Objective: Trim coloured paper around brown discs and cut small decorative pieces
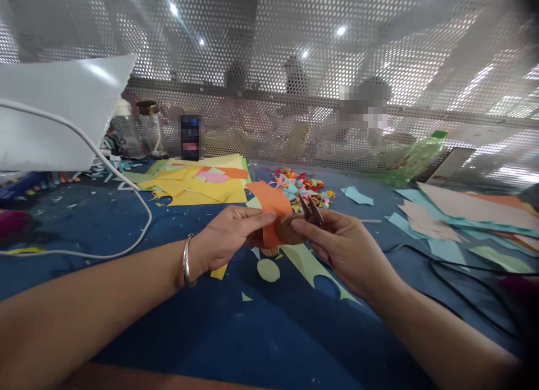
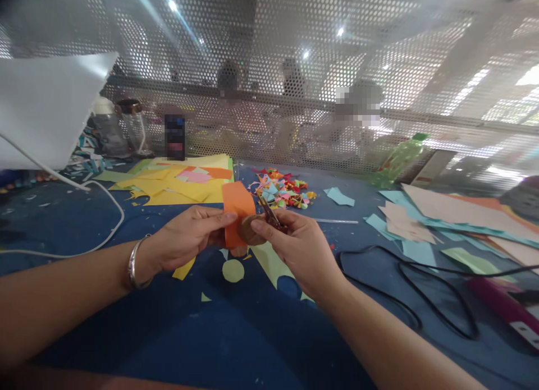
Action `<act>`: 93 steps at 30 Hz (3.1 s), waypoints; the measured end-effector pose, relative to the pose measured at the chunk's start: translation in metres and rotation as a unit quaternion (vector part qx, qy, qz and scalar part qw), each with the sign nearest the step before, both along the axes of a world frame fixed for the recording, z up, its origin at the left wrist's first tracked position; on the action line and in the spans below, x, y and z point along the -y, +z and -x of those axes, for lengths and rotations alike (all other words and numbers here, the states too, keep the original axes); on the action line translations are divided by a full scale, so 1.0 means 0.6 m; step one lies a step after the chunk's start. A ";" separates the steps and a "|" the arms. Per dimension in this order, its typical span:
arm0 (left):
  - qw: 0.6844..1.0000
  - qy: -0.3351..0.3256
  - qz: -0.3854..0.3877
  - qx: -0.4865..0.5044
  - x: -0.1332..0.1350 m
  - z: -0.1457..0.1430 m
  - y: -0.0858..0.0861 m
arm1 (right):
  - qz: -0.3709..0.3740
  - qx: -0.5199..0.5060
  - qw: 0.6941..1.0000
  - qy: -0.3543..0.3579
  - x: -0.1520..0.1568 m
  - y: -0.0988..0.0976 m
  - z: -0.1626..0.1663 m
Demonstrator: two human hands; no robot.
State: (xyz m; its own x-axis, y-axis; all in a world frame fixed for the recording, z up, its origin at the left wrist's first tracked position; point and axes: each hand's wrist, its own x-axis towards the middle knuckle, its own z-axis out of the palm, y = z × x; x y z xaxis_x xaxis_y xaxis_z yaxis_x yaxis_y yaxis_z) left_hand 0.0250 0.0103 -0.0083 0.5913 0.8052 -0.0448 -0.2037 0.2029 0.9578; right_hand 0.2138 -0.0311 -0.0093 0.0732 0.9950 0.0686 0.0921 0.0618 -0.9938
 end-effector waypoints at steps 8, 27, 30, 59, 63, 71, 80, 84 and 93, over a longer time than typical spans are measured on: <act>0.999 0.008 0.038 0.035 0.009 -0.009 -0.005 | -0.013 0.059 0.998 0.007 -0.004 -0.008 -0.002; 0.999 -0.023 0.035 -0.003 0.015 -0.006 0.004 | -0.028 0.078 0.997 0.009 -0.004 -0.006 0.002; 1.000 -0.018 0.015 -0.002 0.014 -0.005 0.003 | -0.015 0.056 0.998 0.018 -0.005 -0.008 0.000; 0.999 0.016 0.049 0.009 0.018 -0.009 0.003 | 0.007 0.030 0.997 0.073 0.000 -0.003 0.003; 0.999 0.013 0.049 0.002 0.017 -0.009 0.004 | 0.009 0.028 0.997 0.069 0.001 -0.004 0.003; 0.999 0.006 0.037 0.029 0.025 -0.010 0.009 | 0.010 0.022 0.998 0.062 0.002 0.001 0.006; 0.997 0.024 0.050 0.046 0.022 -0.012 0.003 | -0.001 0.025 0.998 0.064 0.003 -0.002 0.008; 0.998 0.050 0.027 0.043 0.020 -0.011 0.008 | -0.008 0.010 0.998 0.062 0.002 -0.001 0.004; 0.994 0.089 0.016 0.059 0.011 -0.004 0.007 | 0.016 -0.014 0.998 0.058 0.000 0.005 -0.003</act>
State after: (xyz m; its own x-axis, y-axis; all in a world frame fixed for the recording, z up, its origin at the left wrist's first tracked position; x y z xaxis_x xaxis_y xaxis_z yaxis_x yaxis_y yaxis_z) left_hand 0.0276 0.0036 -0.0041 0.4427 0.8966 -0.0104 -0.3492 0.1831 0.9190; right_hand 0.2153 -0.0310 -0.0061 -0.0409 0.9985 0.0354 0.0582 0.0378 -0.9976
